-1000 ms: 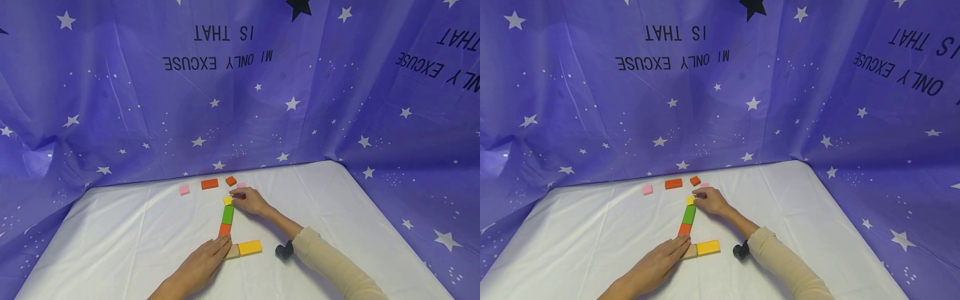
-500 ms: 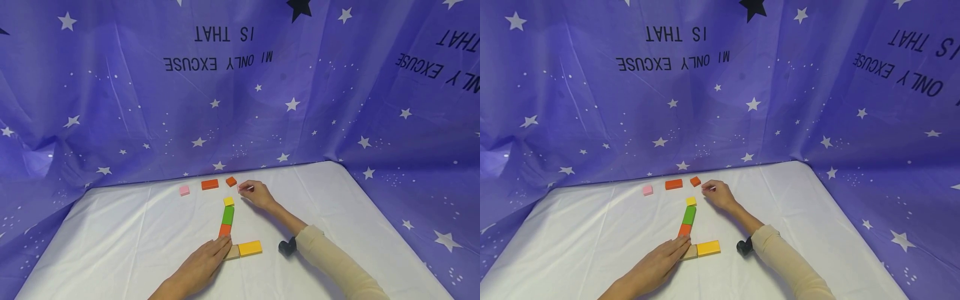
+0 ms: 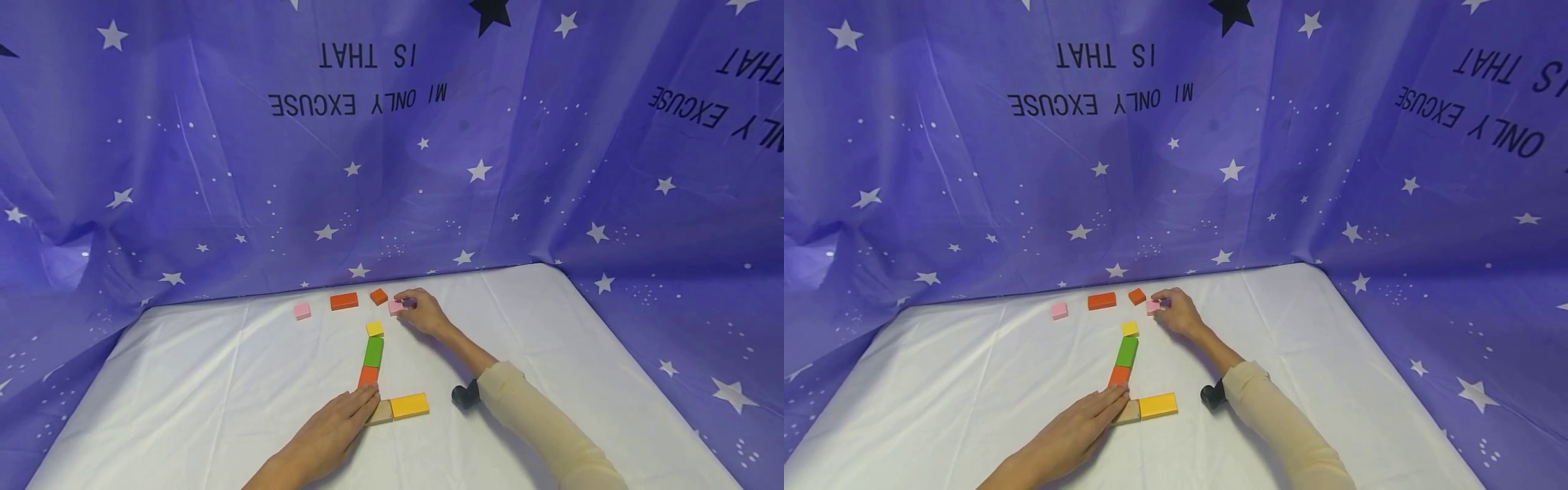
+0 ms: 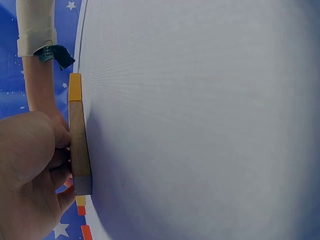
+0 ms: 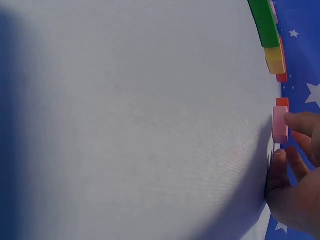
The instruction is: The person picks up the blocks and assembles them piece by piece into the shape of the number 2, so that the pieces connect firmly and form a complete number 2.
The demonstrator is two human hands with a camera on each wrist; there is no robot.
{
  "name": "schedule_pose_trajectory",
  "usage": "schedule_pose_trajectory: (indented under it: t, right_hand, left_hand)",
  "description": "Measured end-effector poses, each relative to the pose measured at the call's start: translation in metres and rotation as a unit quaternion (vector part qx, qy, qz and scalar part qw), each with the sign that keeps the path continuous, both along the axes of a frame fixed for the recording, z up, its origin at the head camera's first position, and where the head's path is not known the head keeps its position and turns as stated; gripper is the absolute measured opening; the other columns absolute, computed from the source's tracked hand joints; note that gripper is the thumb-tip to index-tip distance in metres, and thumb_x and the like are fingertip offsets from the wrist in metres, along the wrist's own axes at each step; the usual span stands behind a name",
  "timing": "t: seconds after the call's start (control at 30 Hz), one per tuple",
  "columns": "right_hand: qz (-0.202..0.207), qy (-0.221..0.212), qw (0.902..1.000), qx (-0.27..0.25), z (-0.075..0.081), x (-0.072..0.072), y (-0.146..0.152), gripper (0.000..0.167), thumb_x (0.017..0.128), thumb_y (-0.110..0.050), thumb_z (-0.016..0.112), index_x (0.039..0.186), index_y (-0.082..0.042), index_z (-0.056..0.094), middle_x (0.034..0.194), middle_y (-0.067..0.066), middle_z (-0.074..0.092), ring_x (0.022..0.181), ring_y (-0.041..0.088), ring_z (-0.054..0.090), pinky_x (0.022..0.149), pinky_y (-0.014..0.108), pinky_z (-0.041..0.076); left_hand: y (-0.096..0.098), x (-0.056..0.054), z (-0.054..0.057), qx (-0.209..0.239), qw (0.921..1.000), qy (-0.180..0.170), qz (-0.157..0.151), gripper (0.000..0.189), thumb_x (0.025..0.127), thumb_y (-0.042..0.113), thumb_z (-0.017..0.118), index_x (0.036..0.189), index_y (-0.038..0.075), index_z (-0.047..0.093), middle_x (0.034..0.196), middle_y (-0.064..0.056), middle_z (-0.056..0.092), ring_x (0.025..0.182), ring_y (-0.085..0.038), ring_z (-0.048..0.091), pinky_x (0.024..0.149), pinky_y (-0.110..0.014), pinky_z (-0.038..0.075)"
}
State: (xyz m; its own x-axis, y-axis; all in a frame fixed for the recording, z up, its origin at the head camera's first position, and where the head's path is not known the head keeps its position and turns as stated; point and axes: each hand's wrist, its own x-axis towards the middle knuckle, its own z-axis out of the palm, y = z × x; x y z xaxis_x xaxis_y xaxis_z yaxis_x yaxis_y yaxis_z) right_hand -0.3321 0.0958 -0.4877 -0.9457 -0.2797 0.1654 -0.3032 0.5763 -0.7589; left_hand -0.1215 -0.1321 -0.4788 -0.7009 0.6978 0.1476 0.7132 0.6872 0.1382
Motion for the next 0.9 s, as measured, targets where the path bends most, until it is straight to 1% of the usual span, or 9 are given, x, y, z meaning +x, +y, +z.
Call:
schedule_pose_trajectory:
  t: [0.17, 0.4, 0.7, 0.9]
  right_hand:
    - [0.006, -0.001, 0.9998, 0.018, 0.0013, -0.0013, -0.0011, 0.03, 0.085, -0.005, 0.076, 0.115, -0.004, 0.073, 0.111, 0.012, 0.067, 0.091, 0.023, 0.062, 0.082, 0.037, 0.053]
    - [0.005, -0.015, 0.9996, 0.024, 0.0034, -0.0006, -0.0019, 0.031, 0.085, -0.005, 0.075, 0.115, -0.004, 0.074, 0.114, 0.012, 0.067, 0.094, 0.025, 0.062, 0.084, 0.038, 0.053]
    - [0.011, -0.025, 0.9992, 0.03, 0.0046, 0.0006, -0.0022, 0.031, 0.085, -0.006, 0.074, 0.116, -0.005, 0.073, 0.112, 0.011, 0.068, 0.093, 0.023, 0.062, 0.083, 0.038, 0.053]
    - [0.019, -0.025, 0.999, 0.032, 0.0026, 0.0006, -0.0031, 0.029, 0.085, -0.009, 0.076, 0.113, -0.005, 0.073, 0.109, 0.009, 0.068, 0.092, 0.022, 0.061, 0.083, 0.038, 0.053]
  left_hand:
    - [0.0003, -0.0003, 0.0002, -0.001, 1.0, 0.0, -0.002, 0.048, 0.1, 0.011, 0.058, 0.146, -0.001, 0.048, 0.153, -0.013, 0.043, 0.139, -0.025, 0.043, 0.109, -0.044, 0.041]
    - [0.0, -0.001, -0.0003, -0.005, 1.0, 0.0, 0.0, 0.049, 0.1, 0.011, 0.059, 0.146, -0.001, 0.047, 0.154, -0.013, 0.042, 0.139, -0.025, 0.042, 0.109, -0.044, 0.041]
    - [0.0003, -0.0011, 0.0011, -0.009, 0.9999, -0.01, 0.005, 0.049, 0.1, 0.011, 0.058, 0.147, 0.0, 0.047, 0.154, -0.012, 0.042, 0.14, -0.024, 0.041, 0.11, -0.043, 0.039]
    - [0.0, -0.0013, 0.0011, -0.007, 0.9999, -0.012, 0.004, 0.049, 0.1, 0.011, 0.058, 0.147, -0.001, 0.047, 0.154, -0.013, 0.042, 0.14, -0.024, 0.041, 0.11, -0.043, 0.039]
